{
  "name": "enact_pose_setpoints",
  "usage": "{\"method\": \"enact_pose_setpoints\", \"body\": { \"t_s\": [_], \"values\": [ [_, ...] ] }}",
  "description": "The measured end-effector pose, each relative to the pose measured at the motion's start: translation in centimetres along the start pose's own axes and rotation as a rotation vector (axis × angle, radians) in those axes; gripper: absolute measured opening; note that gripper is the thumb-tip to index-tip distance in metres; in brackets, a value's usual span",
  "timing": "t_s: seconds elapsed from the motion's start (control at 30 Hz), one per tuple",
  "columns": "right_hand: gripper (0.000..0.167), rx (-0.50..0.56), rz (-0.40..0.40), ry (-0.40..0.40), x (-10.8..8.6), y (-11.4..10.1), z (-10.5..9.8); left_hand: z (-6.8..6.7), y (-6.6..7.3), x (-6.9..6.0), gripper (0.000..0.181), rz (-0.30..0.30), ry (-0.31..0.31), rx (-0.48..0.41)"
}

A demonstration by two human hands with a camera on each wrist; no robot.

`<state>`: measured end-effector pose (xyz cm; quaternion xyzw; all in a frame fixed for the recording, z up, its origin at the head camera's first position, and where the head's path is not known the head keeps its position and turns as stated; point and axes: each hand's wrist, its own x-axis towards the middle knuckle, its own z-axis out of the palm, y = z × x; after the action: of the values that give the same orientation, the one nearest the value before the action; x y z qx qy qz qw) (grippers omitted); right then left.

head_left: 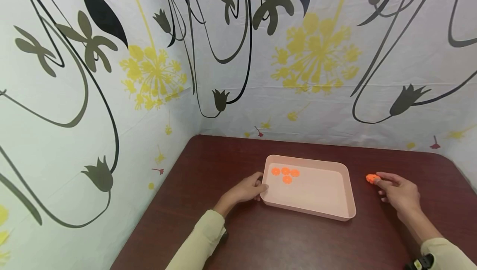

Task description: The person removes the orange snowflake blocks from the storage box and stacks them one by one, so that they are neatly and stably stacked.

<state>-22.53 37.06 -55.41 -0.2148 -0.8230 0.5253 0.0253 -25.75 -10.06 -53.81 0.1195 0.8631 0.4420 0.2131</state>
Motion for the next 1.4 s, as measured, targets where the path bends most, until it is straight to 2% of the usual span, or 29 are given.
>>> {"method": "enact_pose_setpoints", "body": {
  "t_s": [0.23, 0.47, 0.67, 0.93, 1.03, 1.2, 1.4],
  "values": [
    [0.055, -0.028, -0.023, 0.004, 0.0, 0.0, -0.1, 0.0, 0.1, 0.0, 0.055, 0.02, -0.004, 0.007],
    [0.054, -0.028, -0.001, -0.012, -0.1, -0.3, -0.1, -0.1, 0.0, 0.0, 0.054, 0.009, -0.009, 0.009],
    [0.052, -0.052, 0.006, 0.017, -0.1, -0.4, 0.1, 0.0, 0.2, 0.1, 0.052, 0.014, -0.004, 0.01],
    [0.055, -0.012, 0.025, 0.027, -0.5, -0.8, 0.3, 0.0, 0.2, -0.1, 0.053, 0.005, 0.004, 0.017],
    [0.055, 0.0, 0.008, 0.042, -0.9, -1.5, 0.8, 0.0, 0.2, -0.2, 0.055, 0.002, 0.006, 0.011],
    [0.046, 0.071, -0.082, 0.056, -2.0, -3.3, 2.3, -0.1, 0.2, -0.3, 0.055, 0.009, 0.001, 0.009],
    [0.031, 0.202, -0.21, -0.016, -3.6, -5.8, 4.5, 0.0, 0.0, -0.2, 0.052, 0.017, 0.0, 0.016]
  ]
}}
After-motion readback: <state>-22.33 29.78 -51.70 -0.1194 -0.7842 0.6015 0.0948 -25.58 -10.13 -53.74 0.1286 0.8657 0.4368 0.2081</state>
